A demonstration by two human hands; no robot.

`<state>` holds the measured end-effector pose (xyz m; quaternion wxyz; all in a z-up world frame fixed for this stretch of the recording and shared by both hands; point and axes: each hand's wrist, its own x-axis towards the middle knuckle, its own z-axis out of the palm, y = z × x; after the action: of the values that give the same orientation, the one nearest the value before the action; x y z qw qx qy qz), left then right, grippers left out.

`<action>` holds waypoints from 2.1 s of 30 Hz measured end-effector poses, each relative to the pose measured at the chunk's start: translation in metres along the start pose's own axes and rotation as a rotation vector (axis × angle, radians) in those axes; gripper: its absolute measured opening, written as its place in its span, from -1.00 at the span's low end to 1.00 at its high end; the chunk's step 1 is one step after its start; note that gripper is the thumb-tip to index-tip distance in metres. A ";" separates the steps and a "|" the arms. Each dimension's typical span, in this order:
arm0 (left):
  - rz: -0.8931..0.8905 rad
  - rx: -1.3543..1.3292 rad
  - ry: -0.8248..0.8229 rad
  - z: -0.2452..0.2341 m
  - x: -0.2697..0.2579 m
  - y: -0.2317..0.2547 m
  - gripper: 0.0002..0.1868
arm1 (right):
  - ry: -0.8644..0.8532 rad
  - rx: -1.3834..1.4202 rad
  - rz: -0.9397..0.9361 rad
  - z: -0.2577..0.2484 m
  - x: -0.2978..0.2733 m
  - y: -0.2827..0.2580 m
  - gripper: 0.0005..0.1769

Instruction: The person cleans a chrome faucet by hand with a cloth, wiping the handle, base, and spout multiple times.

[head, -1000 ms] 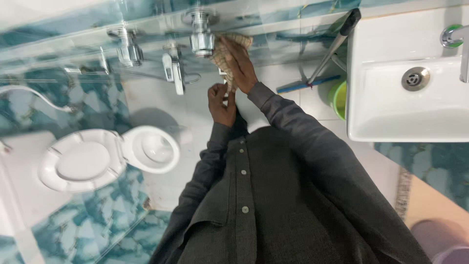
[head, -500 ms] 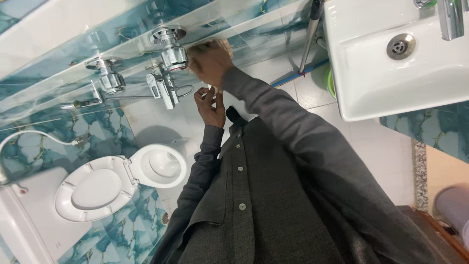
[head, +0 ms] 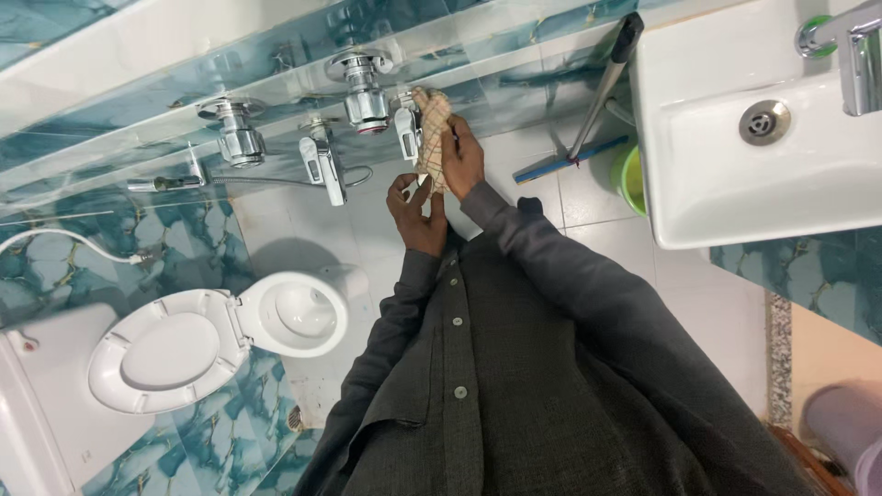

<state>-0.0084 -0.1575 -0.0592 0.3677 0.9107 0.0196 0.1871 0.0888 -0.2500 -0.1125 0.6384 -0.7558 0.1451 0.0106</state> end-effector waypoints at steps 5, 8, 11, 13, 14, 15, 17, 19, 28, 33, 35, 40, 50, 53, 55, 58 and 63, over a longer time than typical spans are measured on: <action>-0.066 -0.103 -0.032 -0.009 0.000 -0.003 -0.74 | -0.256 0.234 -0.308 -0.026 -0.024 -0.024 -0.47; -0.172 -0.368 -0.205 -0.009 0.000 0.012 -0.58 | -0.223 -0.093 -0.567 -0.041 -0.001 -0.045 -0.53; -0.170 -0.566 -0.216 -0.023 0.007 0.016 -0.58 | -0.262 -0.326 -0.727 -0.050 0.020 -0.079 -0.54; -0.212 -0.398 -0.037 -0.036 0.023 0.008 -0.77 | -0.332 -0.420 -0.716 -0.050 0.033 -0.103 -0.54; -0.205 -0.436 -0.008 -0.040 0.038 0.000 -0.76 | -0.409 -0.513 -0.700 -0.048 0.036 -0.112 -0.55; -0.204 -0.472 0.024 -0.044 0.056 -0.011 -0.74 | -0.407 -0.518 -0.699 -0.041 0.038 -0.118 -0.55; 0.045 -0.274 0.009 -0.051 0.088 -0.031 -0.70 | -0.521 -0.811 -0.745 -0.025 0.044 -0.127 -0.67; 0.093 -0.207 -0.097 -0.052 0.115 -0.049 -0.77 | -0.523 -0.860 -0.837 -0.018 0.044 -0.133 -0.77; 0.061 -0.013 -0.278 -0.029 0.130 -0.088 -0.77 | -0.570 0.107 -0.365 -0.052 0.040 -0.065 -0.44; 0.144 0.027 -0.229 -0.032 0.130 -0.087 -0.73 | -0.452 -0.074 -0.653 -0.039 0.013 -0.026 -0.07; 0.248 0.063 -0.150 -0.029 0.131 -0.091 -0.61 | -0.317 -0.011 -0.404 -0.021 0.013 -0.022 -0.41; 0.024 0.080 -0.240 -0.019 0.103 -0.133 -0.55 | -0.117 -0.097 -0.442 0.004 0.028 -0.035 -0.64; 0.104 0.071 -0.214 -0.015 0.124 -0.128 -0.71 | -0.052 -0.374 -0.375 -0.020 0.029 0.005 -0.71; 0.015 0.056 -0.175 -0.006 0.108 -0.141 -0.60 | -0.027 -0.444 -0.478 -0.017 0.033 -0.016 -0.71; -0.011 0.068 -0.152 0.012 0.094 -0.153 -0.59 | -0.065 -0.472 -0.638 -0.010 0.044 -0.030 -0.69; -0.012 0.037 -0.128 0.030 0.094 -0.161 -0.58 | -0.091 -0.556 -0.740 -0.012 0.046 -0.024 -0.72; -0.087 -0.171 -0.134 -0.002 0.114 -0.133 -0.66 | -0.192 -0.526 -0.421 -0.018 0.040 0.006 -0.77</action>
<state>0.1100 -0.0394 -0.1110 0.4522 0.8848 0.0187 0.1105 0.1230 -0.2764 -0.1234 0.4206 -0.9034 -0.0825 -0.0131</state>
